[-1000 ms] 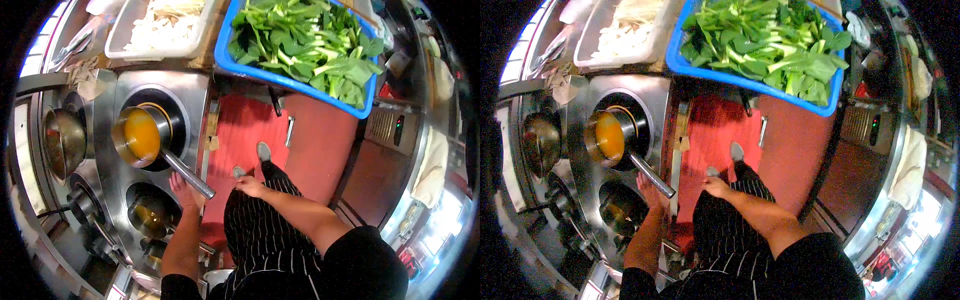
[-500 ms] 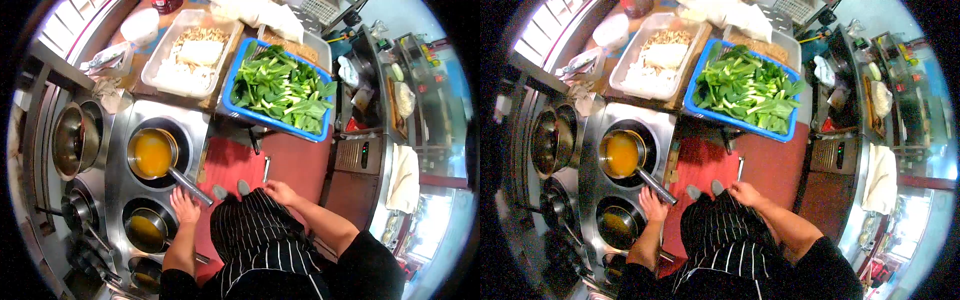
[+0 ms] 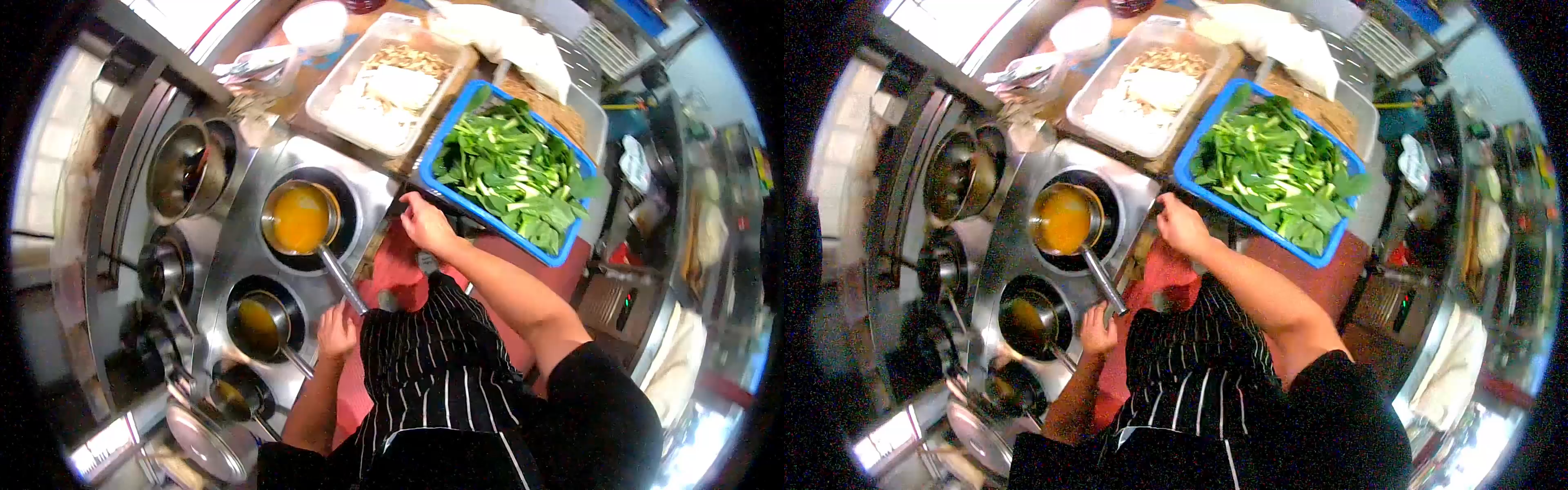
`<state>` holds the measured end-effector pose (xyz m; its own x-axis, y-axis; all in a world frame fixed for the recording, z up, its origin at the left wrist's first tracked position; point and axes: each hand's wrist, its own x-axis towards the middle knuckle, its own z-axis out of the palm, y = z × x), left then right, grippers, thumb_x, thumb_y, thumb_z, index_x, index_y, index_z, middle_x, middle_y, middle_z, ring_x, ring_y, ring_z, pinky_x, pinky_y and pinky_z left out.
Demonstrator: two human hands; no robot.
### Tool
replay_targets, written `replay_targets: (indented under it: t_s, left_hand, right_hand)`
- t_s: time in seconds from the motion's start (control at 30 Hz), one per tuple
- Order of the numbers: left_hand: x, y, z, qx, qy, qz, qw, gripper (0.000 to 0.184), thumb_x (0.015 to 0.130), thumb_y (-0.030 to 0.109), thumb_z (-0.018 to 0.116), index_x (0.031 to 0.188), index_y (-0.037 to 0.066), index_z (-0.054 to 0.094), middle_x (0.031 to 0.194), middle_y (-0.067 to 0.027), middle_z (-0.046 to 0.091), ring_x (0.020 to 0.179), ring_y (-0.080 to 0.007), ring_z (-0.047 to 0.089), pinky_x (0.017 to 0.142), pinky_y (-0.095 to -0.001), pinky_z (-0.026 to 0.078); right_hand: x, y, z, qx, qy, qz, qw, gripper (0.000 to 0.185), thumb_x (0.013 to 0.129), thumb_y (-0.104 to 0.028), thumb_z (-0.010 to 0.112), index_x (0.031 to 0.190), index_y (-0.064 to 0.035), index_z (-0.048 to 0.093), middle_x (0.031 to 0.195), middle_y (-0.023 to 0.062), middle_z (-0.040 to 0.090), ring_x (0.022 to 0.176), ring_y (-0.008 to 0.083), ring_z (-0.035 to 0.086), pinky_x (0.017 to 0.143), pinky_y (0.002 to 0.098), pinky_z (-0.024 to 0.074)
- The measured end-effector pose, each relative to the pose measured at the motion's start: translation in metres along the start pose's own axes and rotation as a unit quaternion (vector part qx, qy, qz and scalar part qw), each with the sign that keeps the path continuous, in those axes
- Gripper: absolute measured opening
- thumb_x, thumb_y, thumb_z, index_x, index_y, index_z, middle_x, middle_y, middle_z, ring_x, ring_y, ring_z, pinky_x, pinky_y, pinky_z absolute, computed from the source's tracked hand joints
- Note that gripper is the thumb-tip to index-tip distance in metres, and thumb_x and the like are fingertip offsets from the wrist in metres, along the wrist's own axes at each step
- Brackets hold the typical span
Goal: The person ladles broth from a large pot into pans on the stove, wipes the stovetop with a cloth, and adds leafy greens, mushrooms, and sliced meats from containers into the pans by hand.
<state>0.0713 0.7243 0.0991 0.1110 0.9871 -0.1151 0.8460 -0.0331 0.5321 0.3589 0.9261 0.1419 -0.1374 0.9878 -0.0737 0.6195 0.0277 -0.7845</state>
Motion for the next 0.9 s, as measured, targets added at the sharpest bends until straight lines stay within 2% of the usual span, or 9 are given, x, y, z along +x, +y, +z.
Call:
replay_targets:
  t_s: [0.07,0.13,0.17,0.2,0.37,0.57,0.63,0.87,0.9]
  left_hand:
    - [-0.05,-0.022,0.037,0.058,0.042,-0.012,0.997,0.044,0.083,0.016,0.06,0.126,0.007,0.053,0.116,-0.0177,0.057,0.103,-0.0379,0.055,0.087,-0.0456,0.047]
    - [-0.07,-0.007,0.035,0.119,0.078,-0.013,0.99,0.041,0.085,0.017,0.059,0.124,0.008,0.054,0.114,-0.0175,0.058,0.097,-0.036,0.058,0.083,-0.044,0.049]
    - [-0.076,0.035,0.019,0.019,0.033,-0.192,0.981,0.039,0.086,0.021,0.058,0.122,0.006,0.057,0.107,-0.0176,0.061,0.092,-0.034,0.06,0.08,-0.0426,0.05]
    - [-0.078,0.062,0.009,-0.085,-0.01,-0.359,0.929,0.037,0.088,0.024,0.056,0.12,0.005,0.059,0.1,-0.0176,0.064,0.088,-0.0321,0.062,0.077,-0.0412,0.05]
    - [-0.164,0.015,0.075,-0.113,0.078,-0.409,0.902,0.032,0.088,0.02,0.055,0.116,0.004,0.061,0.089,-0.0147,0.066,0.077,-0.0261,0.064,0.069,-0.0375,0.051]
    - [-0.148,0.033,0.048,-0.273,0.074,-0.533,0.797,0.03,0.088,0.015,0.054,0.114,0.002,0.062,0.088,-0.0099,0.066,0.071,-0.0166,0.061,0.062,-0.0311,0.049]
    - [-0.15,0.018,0.052,-0.3,0.081,-0.516,0.798,0.029,0.088,0.015,0.054,0.113,0.002,0.062,0.087,-0.0086,0.065,0.07,-0.0147,0.06,0.061,-0.0299,0.048]
    - [-0.13,-0.001,0.033,-0.366,0.051,-0.513,0.775,0.029,0.091,0.019,0.055,0.114,0.003,0.062,0.091,-0.0086,0.064,0.08,-0.0145,0.06,0.068,-0.029,0.048]
    - [-0.126,-0.001,0.031,-0.378,0.034,-0.51,0.772,0.031,0.092,0.022,0.055,0.116,0.003,0.061,0.092,-0.0086,0.065,0.082,-0.0144,0.06,0.069,-0.029,0.048]
  right_hand:
    - [0.029,0.051,0.049,0.238,0.065,0.211,0.946,0.03,0.088,-0.024,0.063,0.109,-0.0051,0.053,0.084,0.0156,0.064,0.072,0.0304,0.065,0.064,0.0398,0.0527]
    - [0.05,0.055,0.062,0.457,0.097,0.404,0.787,0.033,0.089,-0.032,0.065,0.11,-0.0081,0.054,0.083,0.0063,0.061,0.068,0.0196,0.061,0.059,0.0349,0.0521]
    - [0.055,0.048,0.059,0.492,0.122,0.447,0.737,0.036,0.09,-0.037,0.065,0.111,-0.0094,0.054,0.085,0.0023,0.059,0.07,0.0147,0.058,0.061,0.0342,0.0525]
    - [0.061,0.052,0.064,0.517,0.131,0.428,0.73,0.051,0.087,-0.048,0.064,0.118,-0.0092,0.051,0.1,0.0054,0.057,0.083,0.0173,0.056,0.07,0.0354,0.0517]
    - [0.097,0.068,0.082,0.593,0.159,0.463,0.639,0.063,0.089,-0.061,0.053,0.125,-0.0093,0.048,0.113,0.0084,0.052,0.098,0.0236,0.051,0.082,0.0397,0.0471]
    - [0.098,0.083,0.088,0.573,0.106,0.422,0.694,0.043,0.096,-0.05,0.049,0.093,-0.0076,0.059,0.081,0.0059,0.059,0.071,0.021,0.059,0.061,0.0337,0.0531]
    - [0.098,0.073,0.092,0.62,0.189,0.418,0.637,0.037,0.098,-0.043,0.048,0.09,-0.0078,0.057,0.071,0.0048,0.057,0.056,0.0196,0.056,0.049,0.03,0.0509]
    - [0.106,0.074,0.096,0.628,0.236,0.45,0.589,0.034,0.1,-0.034,0.046,0.084,-0.0059,0.055,0.065,0.0061,0.057,0.053,0.019,0.054,0.048,0.0307,0.0494]
    - [0.096,0.078,0.102,0.591,0.173,0.39,0.684,0.032,0.1,-0.031,0.046,0.083,-0.0061,0.054,0.065,0.0058,0.057,0.053,0.0184,0.054,0.048,0.0303,0.048]
